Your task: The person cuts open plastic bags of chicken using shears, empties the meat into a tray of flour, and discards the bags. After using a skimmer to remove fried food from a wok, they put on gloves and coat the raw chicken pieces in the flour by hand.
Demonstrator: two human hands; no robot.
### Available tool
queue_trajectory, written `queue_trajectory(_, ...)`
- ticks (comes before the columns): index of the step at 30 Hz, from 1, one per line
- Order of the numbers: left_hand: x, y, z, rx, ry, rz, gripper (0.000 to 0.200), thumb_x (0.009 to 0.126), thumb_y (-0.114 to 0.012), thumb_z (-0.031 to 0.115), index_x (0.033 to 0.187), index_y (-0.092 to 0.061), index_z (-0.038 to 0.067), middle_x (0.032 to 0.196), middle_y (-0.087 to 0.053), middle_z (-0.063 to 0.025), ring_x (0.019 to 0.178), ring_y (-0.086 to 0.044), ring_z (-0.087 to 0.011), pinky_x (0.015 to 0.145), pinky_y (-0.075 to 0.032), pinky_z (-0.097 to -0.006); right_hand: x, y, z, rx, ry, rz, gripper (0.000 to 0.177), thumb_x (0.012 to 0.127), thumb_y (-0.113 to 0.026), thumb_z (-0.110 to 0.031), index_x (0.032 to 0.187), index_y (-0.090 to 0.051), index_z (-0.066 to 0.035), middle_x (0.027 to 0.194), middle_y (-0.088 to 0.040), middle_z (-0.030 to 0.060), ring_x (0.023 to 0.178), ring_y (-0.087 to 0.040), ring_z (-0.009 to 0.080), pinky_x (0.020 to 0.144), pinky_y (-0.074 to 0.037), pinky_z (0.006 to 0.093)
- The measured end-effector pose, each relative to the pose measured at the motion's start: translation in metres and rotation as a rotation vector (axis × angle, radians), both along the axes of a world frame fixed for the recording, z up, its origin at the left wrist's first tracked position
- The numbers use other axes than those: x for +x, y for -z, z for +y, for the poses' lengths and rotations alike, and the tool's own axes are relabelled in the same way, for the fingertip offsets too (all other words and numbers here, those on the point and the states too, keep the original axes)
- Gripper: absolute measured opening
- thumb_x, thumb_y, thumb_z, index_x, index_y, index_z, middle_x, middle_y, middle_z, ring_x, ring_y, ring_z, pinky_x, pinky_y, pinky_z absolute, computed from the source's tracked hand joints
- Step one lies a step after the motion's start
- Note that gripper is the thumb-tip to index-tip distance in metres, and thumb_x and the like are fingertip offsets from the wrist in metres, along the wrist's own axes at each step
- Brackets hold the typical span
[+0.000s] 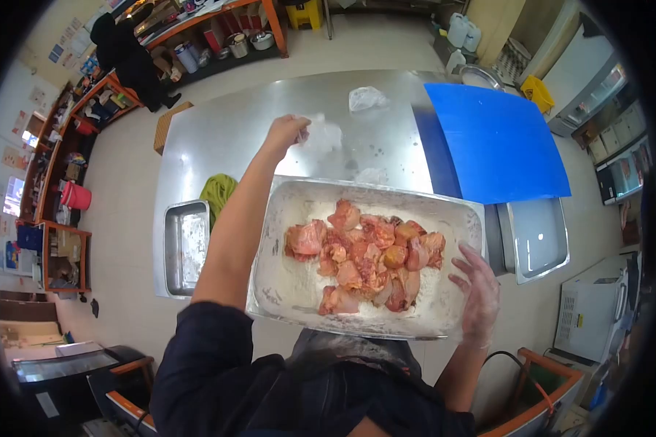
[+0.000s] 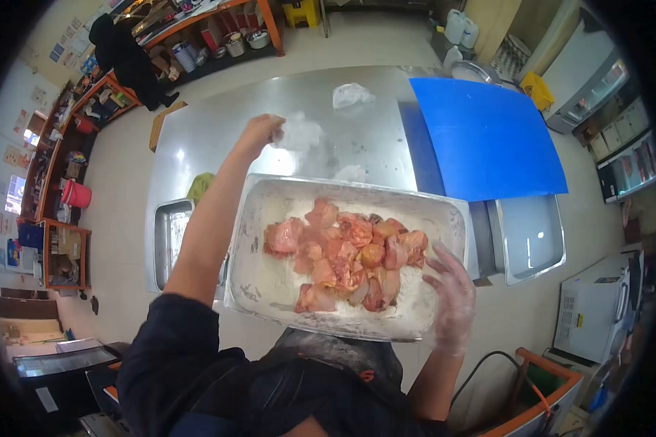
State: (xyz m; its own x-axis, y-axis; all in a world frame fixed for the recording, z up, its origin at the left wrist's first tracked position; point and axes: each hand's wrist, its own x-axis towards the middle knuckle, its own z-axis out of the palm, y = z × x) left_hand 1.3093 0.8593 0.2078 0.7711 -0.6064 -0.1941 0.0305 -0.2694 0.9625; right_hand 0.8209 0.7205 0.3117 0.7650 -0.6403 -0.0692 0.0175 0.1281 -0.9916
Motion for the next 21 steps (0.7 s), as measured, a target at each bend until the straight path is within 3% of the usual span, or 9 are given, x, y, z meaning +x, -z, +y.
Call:
queue_trajectory(1,-0.027,-0.03,0.012,-0.164,-0.026,0.001,0.024,0.082,-0.059,0.022,0.087,-0.063,-0.001,0.072,-0.063,-0.0087,0.059,-0.057,-0.0173,0.056,-0.045,-0.0279,0.012,-0.007,0.004,-0.159,-0.071,0.035,0.051,0.086,-0.056,-0.033,0.127,-0.05,-0.002,0.133,-0.049,0.0144,0.116,-0.05,0.0262,0.093,-0.042,0.04)
queue_trajectory(3,-0.109,-0.075,0.033,-0.253,-0.14,0.079,0.023,0.084,-0.055,0.022,0.087,-0.063,0.0,0.075,-0.063,-0.0083,0.064,-0.059,-0.0176,0.061,-0.047,-0.0292,0.046,-0.025,0.017,-0.545,-0.203,0.077,0.039,0.083,-0.063,-0.022,0.117,-0.057,-0.003,0.122,-0.056,0.0128,0.11,-0.053,0.0277,0.089,-0.044,0.0384)
queue_trajectory(4,-0.152,-0.087,0.04,-0.368,-0.182,0.215,0.022,0.085,-0.054,0.021,0.088,-0.062,0.001,0.08,-0.063,-0.0085,0.07,-0.059,-0.0174,0.067,-0.048,-0.0303,0.068,-0.034,0.028,-0.777,-0.268,0.073,0.033,0.081,-0.066,-0.017,0.11,-0.061,-0.003,0.114,-0.059,0.0118,0.105,-0.055,0.0291,0.087,-0.045,0.0379)
queue_trajectory(7,-0.24,-0.095,0.054,-0.683,-0.254,0.541,0.021,0.087,-0.051,0.019,0.095,-0.06,0.001,0.099,-0.063,-0.0096,0.091,-0.058,-0.0174,0.084,-0.046,-0.033,0.129,-0.048,0.083,-1.177,-0.078,0.134,0.023,0.077,-0.068,-0.018,0.096,-0.064,-0.006,0.094,-0.06,0.0101,0.092,-0.055,0.0309,0.08,-0.046,0.0388)
queue_trajectory(10,-0.275,-0.075,0.068,-0.939,-0.283,0.574,0.02,0.084,-0.051,0.013,0.097,-0.058,-0.001,0.113,-0.059,-0.0158,0.105,-0.057,-0.025,0.09,-0.045,-0.0399,0.153,-0.014,0.095,-1.388,-0.063,0.007,0.019,0.07,-0.071,-0.006,0.087,-0.061,-0.004,0.079,-0.057,0.0107,0.081,-0.054,0.031,0.071,-0.046,0.0384)
queue_trajectory(14,-0.279,-0.069,0.092,-1.091,-0.198,0.669,0.026,0.085,-0.048,0.007,0.109,-0.054,-0.001,0.115,-0.057,-0.0121,0.105,-0.057,-0.0216,0.094,-0.043,-0.0341,0.148,-0.012,0.117,-1.329,-0.148,-0.104,0.017,0.068,-0.067,-0.004,0.08,-0.055,-0.007,0.08,-0.056,0.0086,0.08,-0.053,0.0296,0.069,-0.045,0.0394)
queue_trajectory(17,-0.283,-0.052,0.094,-1.065,-0.393,0.741,0.027,0.086,-0.045,0.002,0.111,-0.054,-0.003,0.115,-0.057,-0.0131,0.107,-0.057,-0.0233,0.096,-0.045,-0.0338,0.141,-0.006,0.126,-1.254,-0.276,-0.094,0.015,0.068,-0.065,-0.006,0.079,-0.056,-0.007,0.082,-0.058,0.0082,0.082,-0.053,0.0301,0.07,-0.045,0.0407)
queue_trajectory(18,-0.286,-0.054,0.093,-1.069,-0.46,0.788,0.024,0.092,-0.047,0.008,0.113,-0.053,-0.003,0.118,-0.057,-0.0145,0.109,-0.058,-0.0241,0.096,-0.046,-0.0328,0.14,-0.002,0.127,-1.241,-0.315,-0.108,0.016,0.067,-0.065,-0.005,0.08,-0.056,-0.007,0.082,-0.057,0.0085,0.082,-0.053,0.0304,0.07,-0.045,0.0412)
queue_trajectory(21,-0.282,-0.026,0.094,-1.078,-0.459,1.034,0.037,0.097,-0.048,0.026,0.119,-0.051,-0.003,0.125,-0.054,-0.016,0.115,-0.054,-0.0256,0.102,-0.042,-0.0374,0.135,0.007,0.131,-1.276,-0.437,-0.157,0.019,0.064,-0.064,-0.003,0.08,-0.055,-0.008,0.081,-0.057,0.009,0.081,-0.054,0.0309,0.07,-0.045,0.0424)
